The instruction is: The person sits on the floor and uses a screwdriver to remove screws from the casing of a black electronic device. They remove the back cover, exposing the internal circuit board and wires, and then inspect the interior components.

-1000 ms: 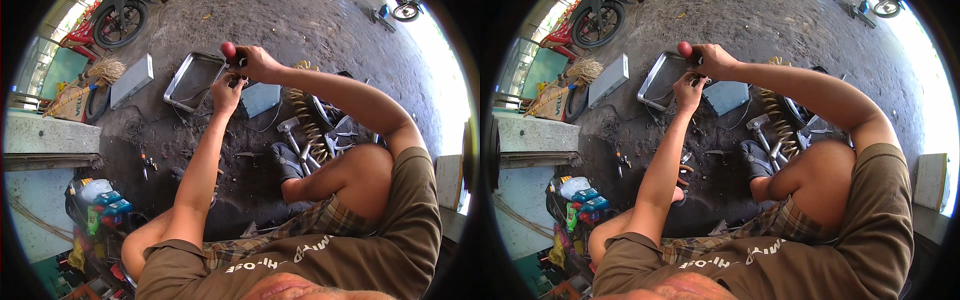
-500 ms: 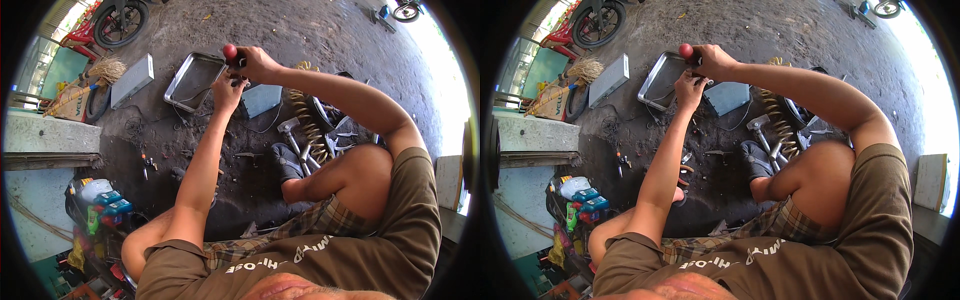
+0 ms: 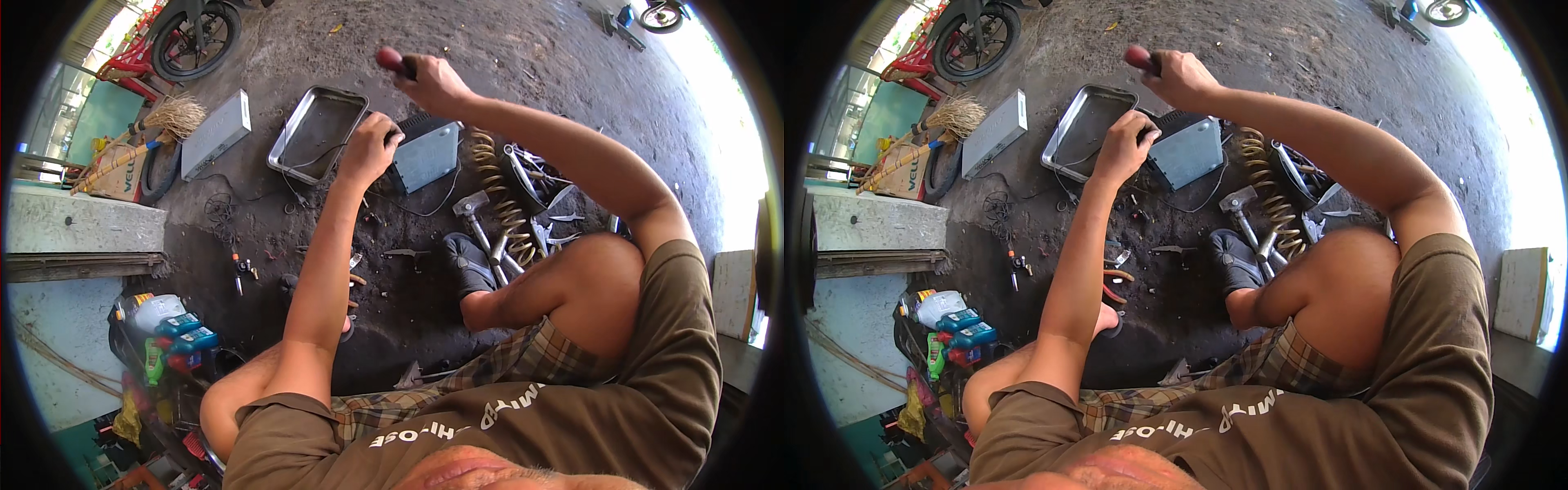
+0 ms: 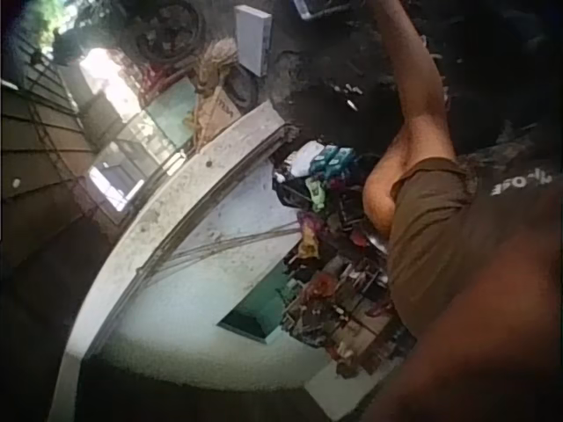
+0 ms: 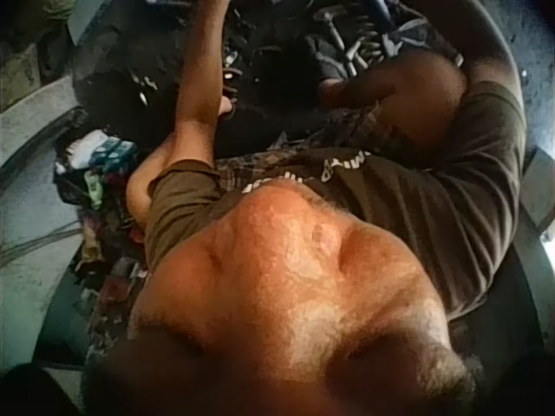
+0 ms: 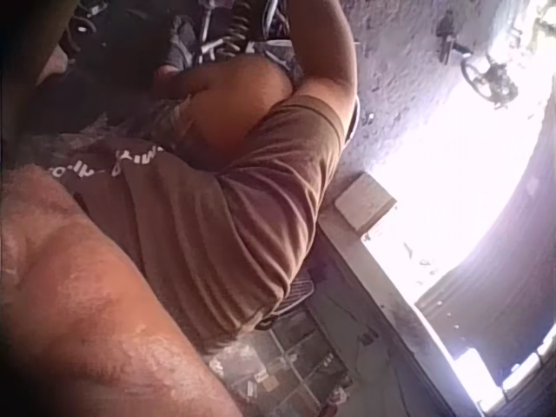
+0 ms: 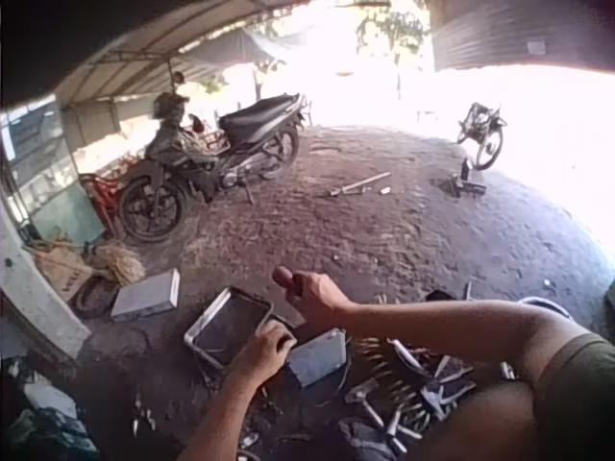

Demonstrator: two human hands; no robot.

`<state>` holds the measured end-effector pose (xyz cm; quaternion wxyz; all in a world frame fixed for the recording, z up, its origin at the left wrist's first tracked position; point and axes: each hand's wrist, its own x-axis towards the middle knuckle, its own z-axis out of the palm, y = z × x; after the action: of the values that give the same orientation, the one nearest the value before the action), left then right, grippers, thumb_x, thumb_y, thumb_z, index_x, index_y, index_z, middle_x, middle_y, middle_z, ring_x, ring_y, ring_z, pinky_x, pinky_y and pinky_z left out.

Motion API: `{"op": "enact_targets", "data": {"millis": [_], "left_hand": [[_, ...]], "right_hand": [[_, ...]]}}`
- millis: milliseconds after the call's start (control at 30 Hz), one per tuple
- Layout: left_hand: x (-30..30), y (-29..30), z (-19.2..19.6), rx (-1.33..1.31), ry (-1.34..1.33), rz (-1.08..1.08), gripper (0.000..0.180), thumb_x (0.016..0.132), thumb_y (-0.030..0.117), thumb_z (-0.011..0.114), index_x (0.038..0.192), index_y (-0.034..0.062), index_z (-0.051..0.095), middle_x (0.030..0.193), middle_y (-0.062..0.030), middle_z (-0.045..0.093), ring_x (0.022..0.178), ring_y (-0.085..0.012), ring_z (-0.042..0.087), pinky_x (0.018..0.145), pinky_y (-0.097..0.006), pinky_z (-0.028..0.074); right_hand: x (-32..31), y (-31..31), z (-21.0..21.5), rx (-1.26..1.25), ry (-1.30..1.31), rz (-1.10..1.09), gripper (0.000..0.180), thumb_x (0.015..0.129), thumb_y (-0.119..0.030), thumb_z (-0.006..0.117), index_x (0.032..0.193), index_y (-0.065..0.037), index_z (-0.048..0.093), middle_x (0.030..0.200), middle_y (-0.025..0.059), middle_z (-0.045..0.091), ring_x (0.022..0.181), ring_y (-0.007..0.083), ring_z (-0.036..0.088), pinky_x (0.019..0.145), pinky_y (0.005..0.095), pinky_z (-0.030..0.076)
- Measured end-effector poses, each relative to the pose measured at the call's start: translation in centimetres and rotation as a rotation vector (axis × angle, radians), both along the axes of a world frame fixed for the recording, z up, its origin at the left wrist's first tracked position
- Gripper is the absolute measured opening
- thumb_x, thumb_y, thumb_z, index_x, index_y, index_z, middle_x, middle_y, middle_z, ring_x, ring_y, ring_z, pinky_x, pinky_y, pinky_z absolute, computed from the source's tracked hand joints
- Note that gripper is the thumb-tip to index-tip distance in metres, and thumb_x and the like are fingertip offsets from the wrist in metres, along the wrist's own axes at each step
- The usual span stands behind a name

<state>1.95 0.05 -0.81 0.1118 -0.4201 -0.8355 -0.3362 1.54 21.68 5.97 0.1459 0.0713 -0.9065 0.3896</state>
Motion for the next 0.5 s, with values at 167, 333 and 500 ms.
{"op": "enact_targets", "data": {"millis": [167, 333, 500], "left_hand": [[-0.1, 0.6, -0.9, 0.147, -0.067, 0.205, 0.018, 0.101, 0.016, 0.07, 0.103, -0.0027, 0.069, 0.102, -0.0186, 0.072, 0.094, -0.0394, 0.072, 0.085, -0.046, 0.057], [-3.0, -2.7, -1.9, 0.181, -0.204, 0.554, 0.024, 0.099, 0.023, 0.074, 0.102, -0.001, 0.075, 0.094, -0.0211, 0.079, 0.087, -0.0366, 0.078, 0.08, -0.046, 0.061], [-8.2, -7.8, -2.1, 0.167, -0.288, 0.65, 0.029, 0.094, 0.017, 0.079, 0.118, 0.0018, 0.075, 0.107, -0.0186, 0.08, 0.099, -0.0331, 0.079, 0.089, -0.042, 0.061]], "right_hand": [[1.7, 3.0, -3.0, 0.322, -0.131, 0.242, 0.041, 0.09, -0.029, 0.079, 0.122, -0.004, 0.073, 0.106, 0.023, 0.073, 0.101, 0.0433, 0.072, 0.09, 0.0503, 0.057], [2.9, 4.1, -3.2, 0.453, -0.178, 0.301, 0.052, 0.089, -0.042, 0.083, 0.127, -0.009, 0.072, 0.119, 0.0179, 0.066, 0.114, 0.0411, 0.069, 0.095, 0.051, 0.057], [3.0, 3.1, -2.7, 0.528, -0.173, 0.328, 0.059, 0.085, -0.037, 0.089, 0.134, -0.011, 0.067, 0.127, 0.0178, 0.061, 0.11, 0.0427, 0.071, 0.093, 0.0529, 0.058]]}}
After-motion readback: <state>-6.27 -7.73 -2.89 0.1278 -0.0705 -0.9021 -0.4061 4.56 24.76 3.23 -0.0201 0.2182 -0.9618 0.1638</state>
